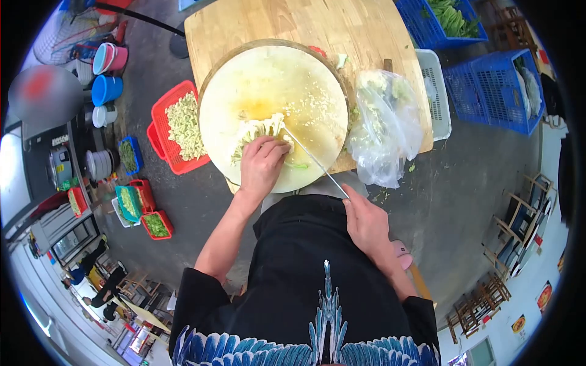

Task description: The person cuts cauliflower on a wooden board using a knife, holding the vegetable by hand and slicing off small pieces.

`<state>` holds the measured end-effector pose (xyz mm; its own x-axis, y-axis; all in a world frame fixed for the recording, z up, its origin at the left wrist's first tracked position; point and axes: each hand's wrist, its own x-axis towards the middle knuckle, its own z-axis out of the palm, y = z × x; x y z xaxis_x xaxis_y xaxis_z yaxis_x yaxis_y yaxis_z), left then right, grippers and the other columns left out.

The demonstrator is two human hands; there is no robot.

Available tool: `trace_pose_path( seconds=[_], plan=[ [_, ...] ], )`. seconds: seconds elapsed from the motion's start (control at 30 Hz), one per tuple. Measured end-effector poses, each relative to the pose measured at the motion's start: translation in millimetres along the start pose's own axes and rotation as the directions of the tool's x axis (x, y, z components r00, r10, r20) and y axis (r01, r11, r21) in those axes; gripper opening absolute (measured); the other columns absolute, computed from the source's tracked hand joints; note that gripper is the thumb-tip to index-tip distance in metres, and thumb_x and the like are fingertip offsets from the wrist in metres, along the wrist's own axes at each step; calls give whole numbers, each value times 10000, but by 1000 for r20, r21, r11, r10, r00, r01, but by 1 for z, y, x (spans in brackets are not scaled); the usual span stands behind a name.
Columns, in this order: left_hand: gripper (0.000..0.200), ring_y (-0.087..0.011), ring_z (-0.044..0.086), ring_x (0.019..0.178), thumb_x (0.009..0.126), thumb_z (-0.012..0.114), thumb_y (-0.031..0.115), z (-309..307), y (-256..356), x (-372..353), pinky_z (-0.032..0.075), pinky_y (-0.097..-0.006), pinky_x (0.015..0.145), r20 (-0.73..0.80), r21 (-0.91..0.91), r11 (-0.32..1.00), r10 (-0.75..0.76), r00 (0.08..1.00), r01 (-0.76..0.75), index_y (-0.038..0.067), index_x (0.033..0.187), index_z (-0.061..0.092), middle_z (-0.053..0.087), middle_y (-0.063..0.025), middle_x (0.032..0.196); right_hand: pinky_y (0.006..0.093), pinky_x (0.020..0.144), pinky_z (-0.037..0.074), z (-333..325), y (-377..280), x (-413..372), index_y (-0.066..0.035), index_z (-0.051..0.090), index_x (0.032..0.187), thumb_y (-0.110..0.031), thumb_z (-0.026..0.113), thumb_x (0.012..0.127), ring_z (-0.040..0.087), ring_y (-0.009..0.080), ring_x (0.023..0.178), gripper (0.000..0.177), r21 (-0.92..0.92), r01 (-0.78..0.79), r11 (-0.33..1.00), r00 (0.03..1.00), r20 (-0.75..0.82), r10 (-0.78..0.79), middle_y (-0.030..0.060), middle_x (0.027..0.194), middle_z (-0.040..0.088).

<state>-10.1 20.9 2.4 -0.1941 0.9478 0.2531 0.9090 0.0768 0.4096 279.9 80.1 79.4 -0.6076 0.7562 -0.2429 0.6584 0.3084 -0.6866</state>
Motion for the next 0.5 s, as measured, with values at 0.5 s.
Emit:
trace_pose_path(
  seconds=[0.5],
  plan=[
    [222,-202,709,1021,782,903,95,-2,-10,13,447,-393,869,102,15,1000,14,995,-15,155,973,805,774,45,955,459,684,586,33,-46,-18,-84,726,1388,-118,683,1070,744,376,773,322,37,-209,977,977,-25,210,157,942,763]
  ],
)
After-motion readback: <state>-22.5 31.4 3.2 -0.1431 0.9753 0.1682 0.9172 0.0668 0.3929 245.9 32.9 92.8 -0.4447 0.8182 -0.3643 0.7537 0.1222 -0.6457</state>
